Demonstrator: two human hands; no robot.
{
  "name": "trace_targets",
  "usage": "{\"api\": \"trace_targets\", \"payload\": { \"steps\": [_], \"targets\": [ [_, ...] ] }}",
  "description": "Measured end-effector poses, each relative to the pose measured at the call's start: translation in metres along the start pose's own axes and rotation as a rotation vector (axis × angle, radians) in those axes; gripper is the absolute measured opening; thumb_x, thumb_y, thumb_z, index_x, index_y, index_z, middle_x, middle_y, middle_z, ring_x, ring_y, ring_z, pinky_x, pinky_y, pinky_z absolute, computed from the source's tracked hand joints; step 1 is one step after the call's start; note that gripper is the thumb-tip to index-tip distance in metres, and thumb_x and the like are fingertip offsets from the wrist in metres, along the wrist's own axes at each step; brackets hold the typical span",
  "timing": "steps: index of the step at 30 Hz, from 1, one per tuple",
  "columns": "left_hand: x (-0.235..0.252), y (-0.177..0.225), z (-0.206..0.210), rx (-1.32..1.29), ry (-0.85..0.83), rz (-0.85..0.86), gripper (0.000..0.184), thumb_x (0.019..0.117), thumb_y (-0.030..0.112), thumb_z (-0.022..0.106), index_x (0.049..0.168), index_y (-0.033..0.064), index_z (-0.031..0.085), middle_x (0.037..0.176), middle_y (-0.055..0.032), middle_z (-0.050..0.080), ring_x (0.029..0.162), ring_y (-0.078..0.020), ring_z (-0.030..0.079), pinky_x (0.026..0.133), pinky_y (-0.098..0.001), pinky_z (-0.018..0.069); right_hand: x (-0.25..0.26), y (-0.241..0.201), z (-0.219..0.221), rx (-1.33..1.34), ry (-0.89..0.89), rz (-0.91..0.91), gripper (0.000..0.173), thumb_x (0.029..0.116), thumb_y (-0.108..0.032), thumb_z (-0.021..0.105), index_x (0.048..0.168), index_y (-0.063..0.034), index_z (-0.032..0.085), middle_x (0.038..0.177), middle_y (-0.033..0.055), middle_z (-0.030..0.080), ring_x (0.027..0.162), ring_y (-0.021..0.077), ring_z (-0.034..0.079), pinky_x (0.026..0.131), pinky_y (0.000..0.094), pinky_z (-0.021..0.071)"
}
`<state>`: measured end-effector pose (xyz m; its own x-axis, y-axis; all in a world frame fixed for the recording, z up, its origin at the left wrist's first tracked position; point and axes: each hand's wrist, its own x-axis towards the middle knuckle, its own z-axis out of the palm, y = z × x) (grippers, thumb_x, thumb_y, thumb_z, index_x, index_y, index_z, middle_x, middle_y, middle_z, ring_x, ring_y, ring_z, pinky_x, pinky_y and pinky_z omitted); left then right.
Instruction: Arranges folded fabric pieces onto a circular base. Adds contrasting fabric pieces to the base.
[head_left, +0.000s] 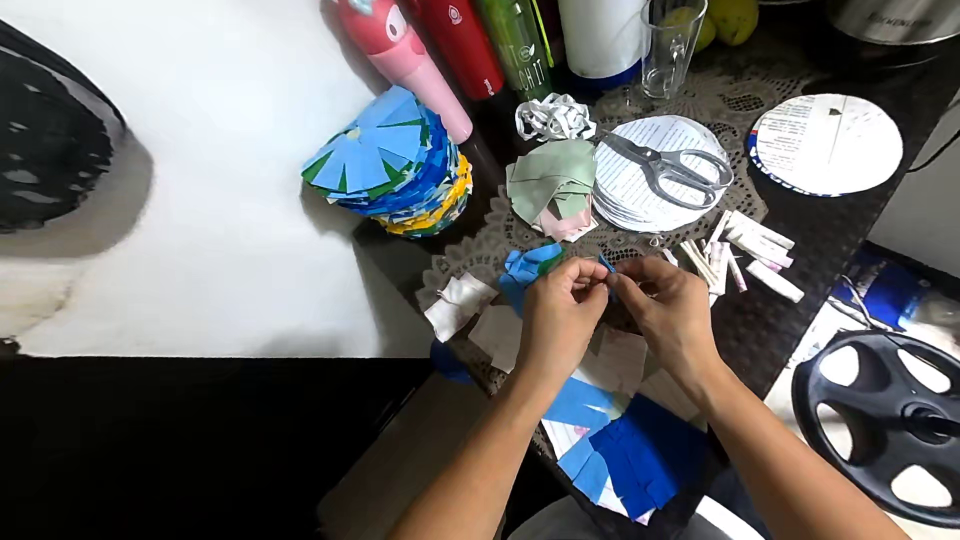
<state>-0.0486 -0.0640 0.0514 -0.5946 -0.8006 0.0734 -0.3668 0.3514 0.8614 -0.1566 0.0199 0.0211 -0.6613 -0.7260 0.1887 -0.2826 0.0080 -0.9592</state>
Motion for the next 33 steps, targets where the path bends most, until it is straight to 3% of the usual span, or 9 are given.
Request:
{"api": "trace_targets", "payload": {
  "steps": [4,9,12,16,20,22,25,27,33],
  "targets": [
    [-0.002,-0.002,-0.001,-0.012,0.007,0.009,0.008,0.0919,0.005,0.071,0.099,0.0067,0.072,0.088,-0.0005,0.071,0.076,-0.0032,0.067,0.070,-0.0201,0.0566,-0.001,-0.005,-0.006,0.029,-0.036,0.087,0.008,0.0962,-0.011,0.070,0.094,-0.0060,0.076,0.077,-0.0023,0.071,0.063,-0.0038,0.060,0.060,0.0149,0.0496],
    [-0.006,-0.002,0.000,0.016,0.035,0.095,0.007,0.0924,0.009,0.073,0.098,0.0061,0.072,0.089,-0.0001,0.072,0.076,-0.0016,0.068,0.071,-0.0184,0.0578,-0.004,-0.006,-0.010,0.025,-0.036,0.054,0.009,0.0960,-0.009,0.069,0.094,-0.0063,0.077,0.077,-0.0029,0.071,0.063,-0.0053,0.060,0.059,0.0139,0.0491],
    [-0.009,-0.003,0.002,0.175,0.086,0.230,0.008,0.0940,0.012,0.072,0.099,0.0055,0.074,0.091,-0.0027,0.073,0.081,-0.0041,0.070,0.075,-0.0211,0.0586,-0.005,-0.005,-0.012,-0.028,-0.028,-0.007,0.010,0.0958,-0.010,0.069,0.095,-0.0063,0.078,0.080,-0.0016,0.072,0.066,-0.0045,0.061,0.061,0.0148,0.0500],
    [-0.011,-0.008,0.004,0.353,0.158,0.428,0.010,0.0939,0.010,0.070,0.097,0.0036,0.076,0.090,-0.0076,0.074,0.082,-0.0125,0.071,0.075,-0.0267,0.0584,-0.008,0.003,-0.012,-0.134,-0.008,-0.206,0.012,0.0937,-0.008,0.068,0.096,-0.0027,0.078,0.085,0.0061,0.075,0.074,0.0047,0.068,0.070,0.0219,0.0564],
    [-0.012,-0.009,0.005,0.388,0.165,0.492,0.010,0.0940,0.009,0.069,0.096,0.0030,0.076,0.088,-0.0087,0.074,0.079,-0.0144,0.071,0.072,-0.0273,0.0576,-0.009,0.008,-0.013,-0.177,0.021,-0.318,0.012,0.0914,-0.006,0.067,0.092,-0.0018,0.079,0.083,0.0075,0.074,0.072,0.0069,0.067,0.067,0.0222,0.0546],
    [-0.011,-0.008,0.005,0.383,0.156,0.483,0.008,0.0935,0.008,0.069,0.094,0.0035,0.076,0.086,-0.0078,0.074,0.077,-0.0127,0.070,0.071,-0.0260,0.0575,-0.010,0.008,-0.014,-0.143,0.012,-0.281,0.012,0.0913,-0.007,0.067,0.092,-0.0023,0.079,0.083,0.0058,0.074,0.071,0.0037,0.065,0.067,0.0193,0.0536],
    [-0.010,-0.005,0.005,0.346,0.123,0.406,0.007,0.0927,0.009,0.069,0.092,0.0042,0.075,0.083,-0.0061,0.072,0.073,-0.0093,0.068,0.066,-0.0240,0.0565,-0.010,0.003,-0.015,0.001,-0.031,-0.064,0.009,0.0941,-0.007,0.068,0.092,-0.0042,0.077,0.080,-0.0016,0.071,0.067,-0.0044,0.061,0.063,0.0136,0.0507],
    [-0.008,-0.001,0.003,0.326,0.095,0.347,0.007,0.0933,0.010,0.070,0.092,0.0049,0.075,0.081,-0.0050,0.072,0.071,-0.0081,0.068,0.065,-0.0237,0.0564,-0.008,0.003,-0.017,0.128,-0.051,0.075,0.009,0.0954,-0.007,0.068,0.091,-0.0058,0.076,0.076,-0.0039,0.070,0.065,-0.0029,0.061,0.061,0.0154,0.0508],
    [0.010,-0.008,-0.017,0.426,0.060,0.174,0.012,0.0970,0.012,0.067,0.096,0.0024,0.074,0.086,-0.0106,0.072,0.076,-0.0201,0.070,0.072,-0.0413,0.0585,-0.007,0.003,-0.027,0.423,-0.039,0.248,0.015,0.0973,-0.001,0.062,0.088,-0.0031,0.074,0.076,0.0002,0.071,0.069,0.0056,0.066,0.067,0.0214,0.0565]
  ]
}}
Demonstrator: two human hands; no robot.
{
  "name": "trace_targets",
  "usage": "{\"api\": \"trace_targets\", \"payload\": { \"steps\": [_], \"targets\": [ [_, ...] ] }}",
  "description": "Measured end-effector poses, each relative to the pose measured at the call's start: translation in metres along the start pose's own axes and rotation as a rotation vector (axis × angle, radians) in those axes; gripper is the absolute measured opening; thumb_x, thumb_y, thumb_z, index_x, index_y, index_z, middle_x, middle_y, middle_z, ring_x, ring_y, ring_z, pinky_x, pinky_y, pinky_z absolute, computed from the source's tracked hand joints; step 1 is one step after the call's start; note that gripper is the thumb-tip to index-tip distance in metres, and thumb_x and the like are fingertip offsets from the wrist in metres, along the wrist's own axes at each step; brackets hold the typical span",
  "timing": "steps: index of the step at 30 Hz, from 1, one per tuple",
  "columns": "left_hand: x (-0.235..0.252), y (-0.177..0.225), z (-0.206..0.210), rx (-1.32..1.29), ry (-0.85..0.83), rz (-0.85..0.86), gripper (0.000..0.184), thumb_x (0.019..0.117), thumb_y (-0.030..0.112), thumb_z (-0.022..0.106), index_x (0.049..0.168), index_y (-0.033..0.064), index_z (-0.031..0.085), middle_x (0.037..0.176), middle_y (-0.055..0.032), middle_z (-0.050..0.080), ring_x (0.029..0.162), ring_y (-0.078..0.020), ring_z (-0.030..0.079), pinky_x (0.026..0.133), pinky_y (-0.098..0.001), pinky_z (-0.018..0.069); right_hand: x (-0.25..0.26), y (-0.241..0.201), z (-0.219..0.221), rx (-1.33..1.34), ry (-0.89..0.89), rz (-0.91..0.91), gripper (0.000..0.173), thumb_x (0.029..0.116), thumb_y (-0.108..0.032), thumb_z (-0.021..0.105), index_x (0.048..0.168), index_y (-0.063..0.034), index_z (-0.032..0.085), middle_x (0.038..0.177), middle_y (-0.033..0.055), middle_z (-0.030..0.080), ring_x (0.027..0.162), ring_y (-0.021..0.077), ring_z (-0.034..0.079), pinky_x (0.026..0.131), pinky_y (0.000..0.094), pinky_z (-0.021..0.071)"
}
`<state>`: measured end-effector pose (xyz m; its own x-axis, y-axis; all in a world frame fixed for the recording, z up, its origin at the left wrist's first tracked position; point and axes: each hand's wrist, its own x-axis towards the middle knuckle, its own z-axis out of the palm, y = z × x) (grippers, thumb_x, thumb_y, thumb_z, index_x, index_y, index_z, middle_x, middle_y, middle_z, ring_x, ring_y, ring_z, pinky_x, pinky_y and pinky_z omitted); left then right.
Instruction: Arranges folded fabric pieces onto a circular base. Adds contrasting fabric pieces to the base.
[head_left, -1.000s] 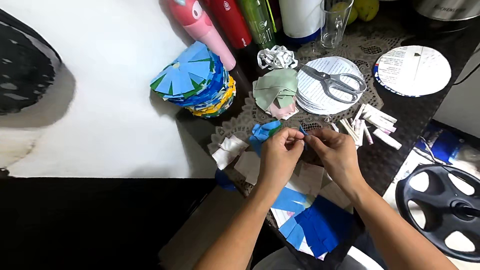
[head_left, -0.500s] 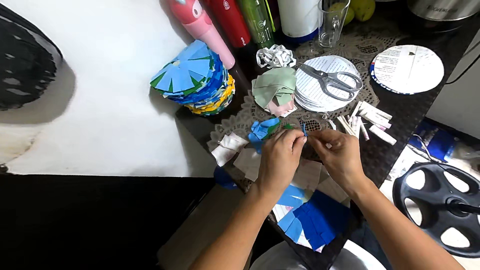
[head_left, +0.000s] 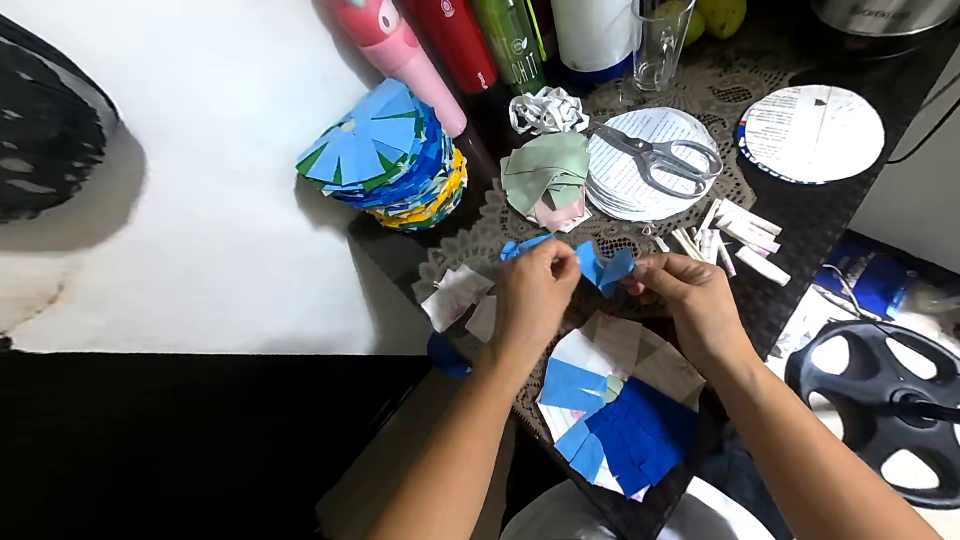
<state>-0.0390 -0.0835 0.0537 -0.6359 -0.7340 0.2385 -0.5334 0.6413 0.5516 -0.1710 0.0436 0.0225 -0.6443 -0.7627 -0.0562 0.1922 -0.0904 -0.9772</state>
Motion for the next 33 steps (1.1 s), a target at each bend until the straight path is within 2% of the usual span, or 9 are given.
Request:
{"api": "trace_targets", "payload": {
  "steps": [2,5,10,12,15,19,24,29,33],
  "targets": [
    [0.005,-0.012,0.002,0.105,0.017,-0.011,0.013,0.0984,0.010,0.064,0.098,-0.0003,0.072,0.088,-0.0151,0.072,0.079,-0.0276,0.071,0.073,-0.0478,0.0580,-0.002,-0.003,-0.002,0.025,0.006,0.034,0.017,0.0984,-0.002,0.061,0.088,-0.0031,0.074,0.077,0.0011,0.072,0.070,0.0063,0.067,0.068,0.0214,0.0567],
    [-0.002,-0.019,0.007,0.161,0.050,0.059,0.019,0.1001,0.009,0.060,0.111,-0.0035,0.070,0.106,-0.0213,0.071,0.094,-0.0365,0.071,0.082,-0.0544,0.0575,-0.006,-0.004,-0.002,0.054,0.008,0.062,0.017,0.0989,-0.002,0.060,0.088,-0.0020,0.074,0.078,0.0031,0.072,0.071,0.0084,0.068,0.069,0.0229,0.0577],
    [-0.048,0.014,0.026,-0.103,0.152,0.328,0.040,0.0891,0.013,0.069,0.126,-0.0028,0.064,0.121,-0.0182,0.070,0.110,-0.0274,0.069,0.092,-0.0413,0.0570,-0.022,-0.007,0.000,0.039,0.038,0.051,0.019,0.0960,-0.001,0.062,0.082,-0.0052,0.074,0.073,-0.0011,0.069,0.066,0.0038,0.063,0.065,0.0186,0.0526],
    [-0.057,0.023,0.040,-0.215,0.186,0.302,0.043,0.0850,0.013,0.076,0.123,-0.0036,0.065,0.112,-0.0167,0.072,0.103,-0.0220,0.071,0.091,-0.0346,0.0572,-0.031,-0.010,0.004,-0.005,0.071,0.026,0.017,0.0918,-0.002,0.066,0.078,-0.0082,0.074,0.070,-0.0043,0.066,0.064,0.0005,0.059,0.061,0.0159,0.0481],
    [-0.061,0.031,0.051,-0.485,0.186,0.204,0.025,0.0885,0.002,0.072,0.112,-0.0048,0.067,0.099,-0.0111,0.074,0.094,-0.0095,0.072,0.088,-0.0244,0.0591,-0.043,-0.014,0.002,-0.100,0.078,-0.037,0.014,0.0898,-0.006,0.069,0.078,-0.0100,0.075,0.077,-0.0038,0.066,0.071,0.0010,0.062,0.065,0.0158,0.0510],
    [-0.068,0.043,0.034,-0.856,-0.089,-0.038,0.009,0.0950,-0.001,0.063,0.101,-0.0019,0.069,0.088,-0.0028,0.074,0.080,-0.0059,0.071,0.077,-0.0224,0.0601,-0.059,-0.024,-0.015,-0.215,0.051,-0.118,0.008,0.0934,-0.011,0.069,0.092,-0.0098,0.076,0.083,-0.0028,0.067,0.071,0.0027,0.063,0.063,0.0156,0.0539],
    [-0.089,0.047,0.014,-0.965,-0.530,-0.171,0.017,0.1020,0.003,0.054,0.107,-0.0029,0.069,0.092,-0.0018,0.073,0.081,-0.0090,0.073,0.075,-0.0259,0.0635,-0.097,-0.015,-0.053,-0.284,-0.087,-0.020,0.024,0.1019,-0.025,0.059,0.110,-0.0086,0.074,0.100,-0.0045,0.072,0.088,0.0002,0.067,0.077,0.0179,0.0565],
    [-0.106,0.047,0.017,-0.919,-0.641,-0.154,0.017,0.1019,0.007,0.057,0.106,0.0009,0.072,0.088,0.0009,0.073,0.075,-0.0054,0.071,0.068,-0.0205,0.0620,-0.141,0.003,-0.061,-0.103,-0.061,0.103,0.022,0.1006,-0.026,0.061,0.104,-0.0105,0.076,0.093,-0.0087,0.072,0.082,-0.0016,0.066,0.072,0.0166,0.0553],
    [-0.114,0.048,0.022,-0.829,-0.633,-0.157,0.010,0.0985,0.008,0.062,0.102,0.0035,0.070,0.082,0.0027,0.073,0.070,-0.0042,0.070,0.064,-0.0188,0.0607,-0.155,0.017,-0.052,-0.010,0.070,0.100,0.008,0.0944,-0.011,0.067,0.093,-0.0080,0.075,0.082,-0.0068,0.072,0.072,-0.0025,0.065,0.065,0.0145,0.0545]
  ]
}}
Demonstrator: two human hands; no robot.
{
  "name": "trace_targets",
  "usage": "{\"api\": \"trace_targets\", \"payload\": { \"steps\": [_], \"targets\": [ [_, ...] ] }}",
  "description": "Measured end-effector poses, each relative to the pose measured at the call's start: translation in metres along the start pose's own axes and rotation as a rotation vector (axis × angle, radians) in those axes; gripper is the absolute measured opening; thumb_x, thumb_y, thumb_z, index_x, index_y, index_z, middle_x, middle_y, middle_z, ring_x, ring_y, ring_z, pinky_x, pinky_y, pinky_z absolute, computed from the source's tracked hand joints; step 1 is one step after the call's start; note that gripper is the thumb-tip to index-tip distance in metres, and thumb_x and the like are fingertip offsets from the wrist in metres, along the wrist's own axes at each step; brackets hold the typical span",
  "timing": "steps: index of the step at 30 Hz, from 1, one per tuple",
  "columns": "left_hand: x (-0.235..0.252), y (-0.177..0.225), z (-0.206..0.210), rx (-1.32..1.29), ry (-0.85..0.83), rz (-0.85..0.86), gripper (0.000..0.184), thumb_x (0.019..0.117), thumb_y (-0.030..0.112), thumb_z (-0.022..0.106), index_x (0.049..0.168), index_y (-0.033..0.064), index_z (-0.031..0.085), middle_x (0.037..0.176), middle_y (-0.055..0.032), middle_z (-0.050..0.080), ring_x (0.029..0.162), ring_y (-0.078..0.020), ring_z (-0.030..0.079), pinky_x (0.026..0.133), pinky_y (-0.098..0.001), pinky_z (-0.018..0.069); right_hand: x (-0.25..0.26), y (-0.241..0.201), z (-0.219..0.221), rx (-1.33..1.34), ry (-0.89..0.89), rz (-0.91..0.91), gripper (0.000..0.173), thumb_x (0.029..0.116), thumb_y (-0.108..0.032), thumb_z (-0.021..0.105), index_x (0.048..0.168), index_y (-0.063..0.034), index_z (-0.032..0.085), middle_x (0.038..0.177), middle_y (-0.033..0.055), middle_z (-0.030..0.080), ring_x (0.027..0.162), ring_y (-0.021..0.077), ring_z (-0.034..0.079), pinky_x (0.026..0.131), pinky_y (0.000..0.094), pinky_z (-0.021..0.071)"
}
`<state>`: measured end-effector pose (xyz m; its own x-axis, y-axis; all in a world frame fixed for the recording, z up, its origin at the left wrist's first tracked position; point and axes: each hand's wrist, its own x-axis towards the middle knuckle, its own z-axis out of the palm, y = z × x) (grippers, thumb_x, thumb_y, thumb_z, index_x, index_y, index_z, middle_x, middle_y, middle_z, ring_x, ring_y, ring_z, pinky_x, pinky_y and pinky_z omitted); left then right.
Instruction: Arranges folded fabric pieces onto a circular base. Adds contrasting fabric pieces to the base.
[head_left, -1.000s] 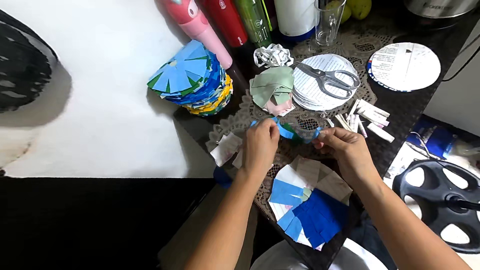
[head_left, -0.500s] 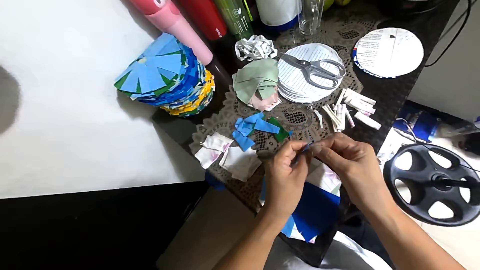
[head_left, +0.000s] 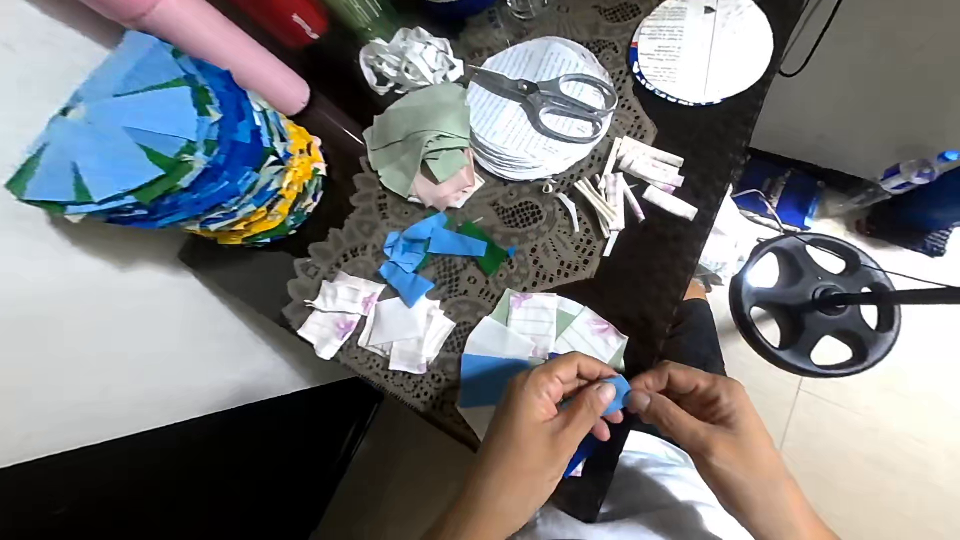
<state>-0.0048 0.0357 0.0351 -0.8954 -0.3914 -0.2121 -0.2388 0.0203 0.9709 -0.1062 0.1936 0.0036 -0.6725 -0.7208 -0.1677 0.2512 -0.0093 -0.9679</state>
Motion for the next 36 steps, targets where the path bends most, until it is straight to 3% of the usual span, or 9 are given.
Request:
{"api": "trace_targets", "payload": {
  "steps": [2,5,7,9,15,18,25,30,36],
  "targets": [
    [-0.003,-0.004,0.002,0.141,0.033,0.000,0.007,0.0953,0.013,0.066,0.099,0.0070,0.069,0.080,0.0048,0.072,0.067,-0.0012,0.069,0.061,-0.0163,0.0585,-0.004,0.006,0.003,-0.076,0.046,-0.044,0.008,0.0932,-0.010,0.068,0.090,-0.0066,0.075,0.081,-0.0057,0.070,0.071,-0.0047,0.063,0.064,0.0115,0.0527],
    [-0.005,-0.014,0.004,0.450,0.116,0.074,0.012,0.0926,0.023,0.067,0.093,0.0115,0.072,0.078,0.0070,0.068,0.066,0.0051,0.061,0.059,-0.0109,0.0500,-0.007,0.018,0.004,-0.388,0.117,-0.178,0.015,0.0935,-0.019,0.067,0.087,-0.0075,0.075,0.080,-0.0041,0.066,0.072,-0.0067,0.060,0.065,0.0084,0.0504],
    [-0.003,-0.015,0.006,0.617,0.156,0.129,0.015,0.0941,0.022,0.064,0.094,0.0121,0.075,0.086,0.0046,0.071,0.078,0.0043,0.063,0.070,-0.0109,0.0515,-0.006,0.023,0.004,-0.568,0.162,-0.237,0.019,0.0941,-0.025,0.066,0.087,-0.0104,0.077,0.080,-0.0026,0.064,0.072,-0.0028,0.059,0.065,0.0113,0.0493],
    [0.000,-0.015,0.009,0.723,0.192,0.159,0.018,0.0953,0.020,0.060,0.095,0.0125,0.076,0.088,0.0028,0.071,0.082,0.0009,0.066,0.074,-0.0136,0.0534,-0.003,0.025,0.005,-0.682,0.200,-0.286,0.020,0.0942,-0.027,0.065,0.087,-0.0124,0.077,0.080,-0.0011,0.064,0.074,0.0027,0.060,0.066,0.0162,0.0497],
    [0.010,-0.013,0.013,0.876,0.267,0.189,0.015,0.0926,0.023,0.063,0.090,0.0147,0.075,0.080,0.0044,0.070,0.072,-0.0027,0.062,0.065,-0.0181,0.0501,0.007,0.021,0.006,-0.873,0.257,-0.356,0.016,0.0913,-0.024,0.065,0.085,-0.0141,0.076,0.078,0.0010,0.063,0.075,0.0113,0.061,0.065,0.0236,0.0487],
    [0.012,-0.012,0.012,0.924,0.259,0.210,0.018,0.0937,0.021,0.059,0.091,0.0141,0.076,0.082,0.0021,0.072,0.077,-0.0073,0.067,0.070,-0.0222,0.0535,0.008,0.020,0.007,-0.913,0.265,-0.372,0.016,0.0904,-0.023,0.065,0.083,-0.0137,0.076,0.078,0.0019,0.064,0.075,0.0140,0.060,0.065,0.0260,0.0473],
    [0.020,-0.009,0.011,0.963,0.249,0.211,0.014,0.0911,0.021,0.063,0.087,0.0137,0.074,0.080,0.0010,0.072,0.077,-0.0110,0.069,0.070,-0.0273,0.0539,0.009,0.019,0.007,-0.948,0.240,-0.366,0.014,0.0899,-0.023,0.066,0.086,-0.0129,0.074,0.080,0.0032,0.064,0.077,0.0164,0.062,0.066,0.0280,0.0491],
    [0.023,-0.008,0.010,0.971,0.244,0.195,0.015,0.0920,0.021,0.063,0.086,0.0136,0.075,0.080,0.0005,0.073,0.079,-0.0115,0.069,0.071,-0.0278,0.0538,0.005,0.018,-0.014,-0.785,0.251,-0.352,0.018,0.0952,-0.023,0.064,0.095,-0.0076,0.073,0.085,0.0039,0.066,0.078,0.0073,0.060,0.067,0.0195,0.0487],
    [0.024,-0.008,0.010,0.970,0.247,0.171,0.015,0.0924,0.022,0.063,0.086,0.0144,0.075,0.080,0.0004,0.073,0.078,-0.0115,0.069,0.070,-0.0283,0.0537,0.002,0.021,-0.029,-0.731,0.280,-0.357,0.019,0.0968,-0.020,0.062,0.097,-0.0041,0.073,0.087,0.0040,0.065,0.080,-0.0001,0.058,0.069,0.0111,0.0457]
  ]
}}
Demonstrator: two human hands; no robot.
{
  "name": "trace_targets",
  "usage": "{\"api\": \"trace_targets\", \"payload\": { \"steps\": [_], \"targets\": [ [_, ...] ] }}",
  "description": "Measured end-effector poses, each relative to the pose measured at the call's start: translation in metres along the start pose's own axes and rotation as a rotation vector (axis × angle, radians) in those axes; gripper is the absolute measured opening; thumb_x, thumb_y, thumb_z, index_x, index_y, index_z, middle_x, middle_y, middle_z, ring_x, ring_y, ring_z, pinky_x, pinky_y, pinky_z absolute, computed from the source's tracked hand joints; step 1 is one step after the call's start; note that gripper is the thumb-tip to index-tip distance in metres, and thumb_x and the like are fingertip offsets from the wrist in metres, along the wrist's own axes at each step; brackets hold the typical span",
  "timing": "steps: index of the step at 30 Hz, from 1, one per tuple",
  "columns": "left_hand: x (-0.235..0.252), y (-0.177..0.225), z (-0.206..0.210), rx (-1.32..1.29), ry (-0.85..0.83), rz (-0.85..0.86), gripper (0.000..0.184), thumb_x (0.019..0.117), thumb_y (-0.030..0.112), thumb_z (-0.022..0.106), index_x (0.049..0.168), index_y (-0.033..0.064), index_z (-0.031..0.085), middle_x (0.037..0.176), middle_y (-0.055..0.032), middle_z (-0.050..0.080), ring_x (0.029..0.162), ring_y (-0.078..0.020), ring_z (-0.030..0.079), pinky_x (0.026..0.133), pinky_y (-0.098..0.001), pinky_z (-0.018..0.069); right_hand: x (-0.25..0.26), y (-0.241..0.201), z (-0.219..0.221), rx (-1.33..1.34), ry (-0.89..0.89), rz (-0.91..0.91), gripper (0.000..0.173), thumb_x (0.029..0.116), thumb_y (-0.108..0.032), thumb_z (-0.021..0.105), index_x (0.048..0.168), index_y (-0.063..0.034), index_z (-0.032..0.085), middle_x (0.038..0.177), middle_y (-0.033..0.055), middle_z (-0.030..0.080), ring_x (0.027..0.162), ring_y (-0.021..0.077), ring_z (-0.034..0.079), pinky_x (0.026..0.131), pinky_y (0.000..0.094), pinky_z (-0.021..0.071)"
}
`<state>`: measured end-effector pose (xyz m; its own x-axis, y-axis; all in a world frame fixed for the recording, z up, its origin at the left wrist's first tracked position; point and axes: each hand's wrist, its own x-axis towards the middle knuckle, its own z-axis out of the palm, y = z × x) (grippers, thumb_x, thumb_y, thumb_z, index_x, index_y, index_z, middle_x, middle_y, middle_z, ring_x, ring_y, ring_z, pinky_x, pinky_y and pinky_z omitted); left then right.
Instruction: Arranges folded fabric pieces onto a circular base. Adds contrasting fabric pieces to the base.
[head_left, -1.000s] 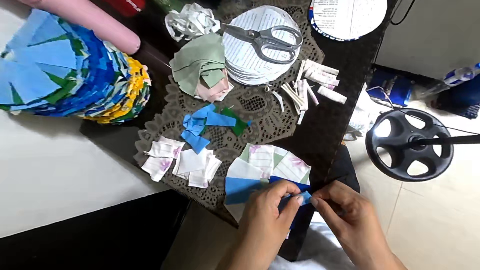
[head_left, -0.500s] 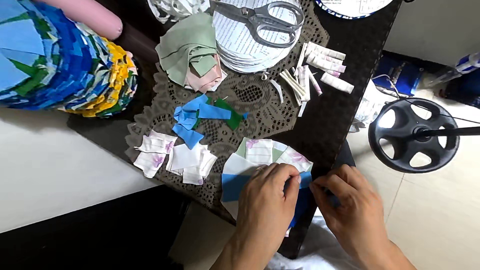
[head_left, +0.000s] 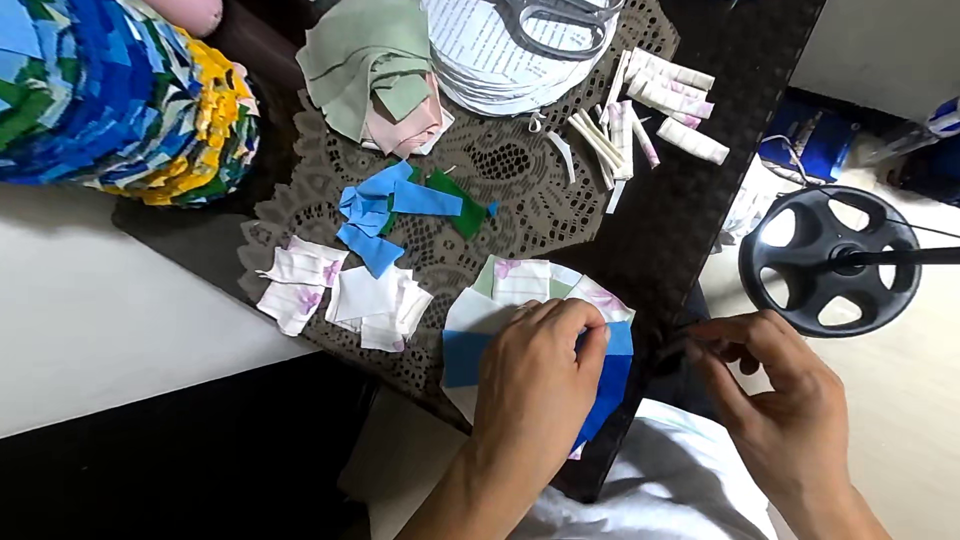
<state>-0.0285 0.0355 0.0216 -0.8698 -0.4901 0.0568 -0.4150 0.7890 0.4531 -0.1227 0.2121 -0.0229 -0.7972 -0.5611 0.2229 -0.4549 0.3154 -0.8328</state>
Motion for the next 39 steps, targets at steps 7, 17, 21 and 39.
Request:
{"api": "trace_targets", "payload": {
  "steps": [7,17,21,39],
  "targets": [
    [0.002,0.002,-0.001,0.023,-0.016,-0.029,0.013,0.0916,0.022,0.065,0.086,0.0152,0.076,0.078,0.0018,0.072,0.076,-0.0102,0.069,0.068,-0.0284,0.0536,-0.001,-0.005,0.014,-0.075,0.035,-0.092,0.013,0.0963,-0.022,0.064,0.098,-0.0168,0.076,0.104,0.0071,0.067,0.105,0.0158,0.057,0.090,0.0294,0.0422],
    [0.006,0.003,-0.003,0.026,-0.036,-0.035,0.011,0.0909,0.021,0.069,0.084,0.0140,0.074,0.076,0.0006,0.071,0.075,-0.0129,0.068,0.066,-0.0326,0.0531,0.007,-0.011,0.030,-0.126,0.032,-0.195,0.016,0.0985,-0.022,0.061,0.098,-0.0225,0.077,0.138,0.0141,0.060,0.140,0.0317,0.041,0.111,0.0485,0.0308],
    [0.006,0.003,-0.003,0.020,-0.041,-0.038,0.010,0.0902,0.022,0.071,0.085,0.0145,0.074,0.076,0.0004,0.071,0.075,-0.0138,0.068,0.065,-0.0338,0.0530,0.009,-0.010,0.035,-0.196,0.011,-0.204,0.017,0.0967,-0.026,0.062,0.100,-0.0241,0.079,0.143,0.0169,0.058,0.142,0.0399,0.039,0.111,0.0566,0.0286],
    [-0.011,-0.013,-0.023,0.140,0.075,-0.021,0.015,0.0934,0.016,0.062,0.099,0.0067,0.073,0.095,-0.0098,0.071,0.087,-0.0267,0.067,0.074,-0.0434,0.0534,0.005,0.004,0.035,0.014,-0.003,-0.153,0.019,0.0998,-0.028,0.061,0.105,-0.0209,0.078,0.147,0.0124,0.056,0.148,0.0329,0.034,0.118,0.0522,0.0253]
  ]
}}
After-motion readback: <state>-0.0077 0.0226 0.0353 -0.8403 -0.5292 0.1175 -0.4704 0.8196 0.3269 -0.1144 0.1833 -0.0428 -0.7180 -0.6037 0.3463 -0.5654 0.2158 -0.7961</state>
